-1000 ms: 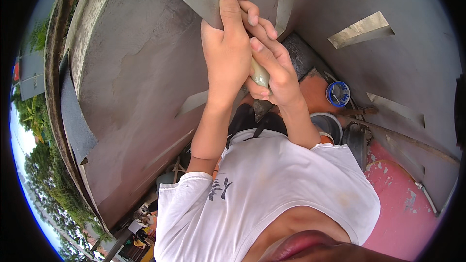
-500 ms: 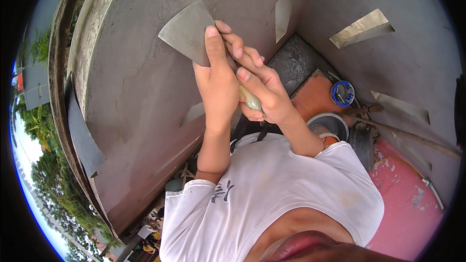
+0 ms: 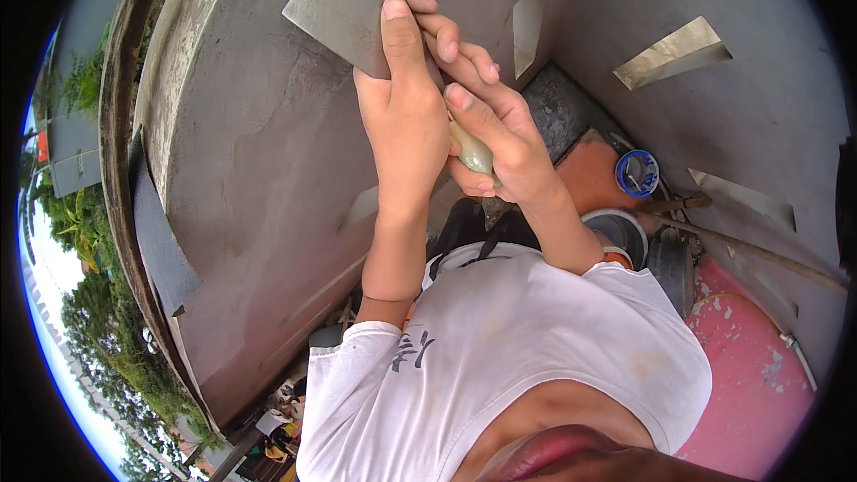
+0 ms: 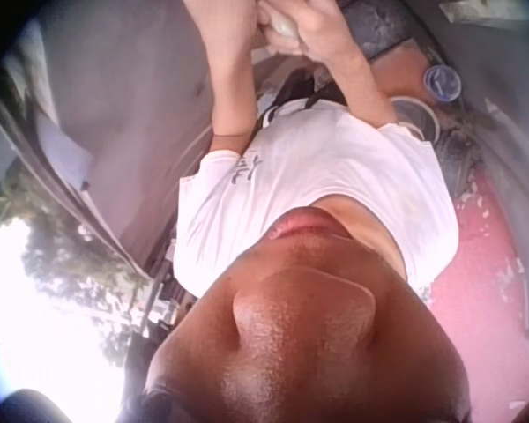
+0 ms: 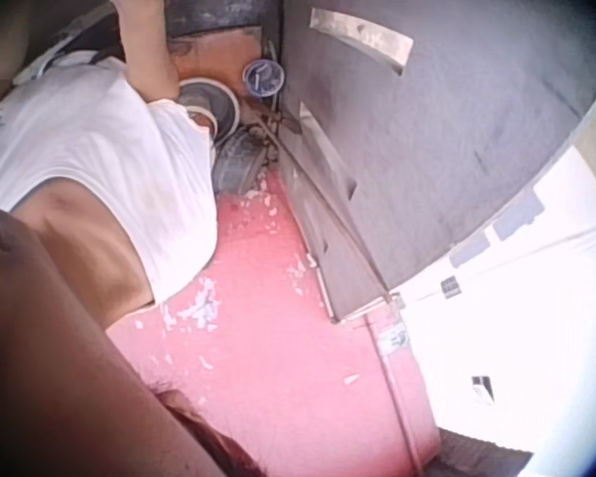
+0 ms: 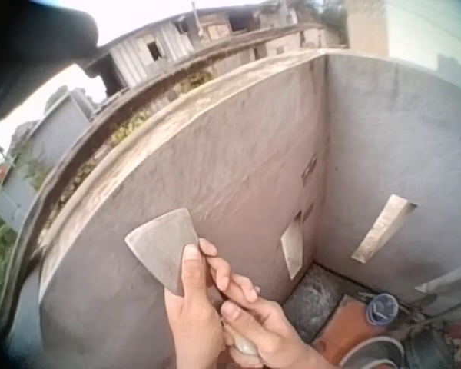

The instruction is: The person uses a trowel to apply and smooth plaster on a ceiling surface. They repeatedly spread material across the ceiling, pause to wipe the trowel with a cloth, and continue smoothing the surface.

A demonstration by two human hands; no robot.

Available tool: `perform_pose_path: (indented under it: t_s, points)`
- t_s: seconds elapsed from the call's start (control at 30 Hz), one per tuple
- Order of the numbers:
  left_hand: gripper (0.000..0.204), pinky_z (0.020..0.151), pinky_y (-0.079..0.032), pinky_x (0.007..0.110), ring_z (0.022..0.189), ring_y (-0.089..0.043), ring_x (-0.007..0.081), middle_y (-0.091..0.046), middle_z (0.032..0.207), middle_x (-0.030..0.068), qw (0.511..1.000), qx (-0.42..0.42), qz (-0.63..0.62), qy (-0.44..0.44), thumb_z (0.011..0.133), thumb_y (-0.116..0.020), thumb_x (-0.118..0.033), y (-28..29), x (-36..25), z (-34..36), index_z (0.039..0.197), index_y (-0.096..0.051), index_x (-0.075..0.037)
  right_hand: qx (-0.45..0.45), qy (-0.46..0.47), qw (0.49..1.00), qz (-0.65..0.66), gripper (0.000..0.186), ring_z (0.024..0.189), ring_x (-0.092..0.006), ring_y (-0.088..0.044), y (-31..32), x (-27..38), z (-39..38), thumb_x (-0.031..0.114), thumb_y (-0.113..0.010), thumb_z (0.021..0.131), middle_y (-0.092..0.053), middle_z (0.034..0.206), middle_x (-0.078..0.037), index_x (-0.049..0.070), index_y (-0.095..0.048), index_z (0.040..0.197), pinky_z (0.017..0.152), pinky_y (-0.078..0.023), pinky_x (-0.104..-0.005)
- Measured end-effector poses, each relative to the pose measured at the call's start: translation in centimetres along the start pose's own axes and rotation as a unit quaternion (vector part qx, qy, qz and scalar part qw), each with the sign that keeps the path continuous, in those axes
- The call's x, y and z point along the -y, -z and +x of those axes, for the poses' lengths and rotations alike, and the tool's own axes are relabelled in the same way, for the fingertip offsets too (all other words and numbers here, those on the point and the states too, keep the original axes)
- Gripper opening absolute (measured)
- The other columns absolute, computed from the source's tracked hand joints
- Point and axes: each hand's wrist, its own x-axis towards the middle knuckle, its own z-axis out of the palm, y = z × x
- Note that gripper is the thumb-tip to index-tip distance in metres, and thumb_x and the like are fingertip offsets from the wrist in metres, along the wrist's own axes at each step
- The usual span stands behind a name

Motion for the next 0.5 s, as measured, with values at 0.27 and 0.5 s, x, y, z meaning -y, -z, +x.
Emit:
perform_pose_path:
  t_s: [0.27,0.5]
  points:
    - [0.034,0.062,-0.054,0.034,0.060,-0.060,0.0197,-0.046,0.075,0.0051,0.999,-0.036,-0.033,0.018,0.110,-0.038,-0.032,0.8,1.9,-1.8,0.108,-0.046,0.001,0.009,-0.055,0.998,0.010,0.045,0.039,-0.0056,-0.041,1.0,-1.1,-1.8,0.025,-0.050,0.107,-0.053,0.072,-0.004,0.008,-0.046,0.149,0.034,-0.032,-0.0220]
    - [0.033,0.062,-0.055,0.036,0.060,-0.060,0.0200,-0.046,0.076,0.0056,0.999,-0.047,-0.017,0.012,0.110,-0.038,-0.031,0.5,1.7,-2.0,0.108,-0.046,0.001,-0.002,-0.064,0.998,0.020,0.043,0.040,-0.0055,-0.041,1.1,-1.1,-1.8,0.024,-0.052,0.107,-0.054,0.072,-0.004,0.002,-0.050,0.144,0.034,-0.031,-0.0223]
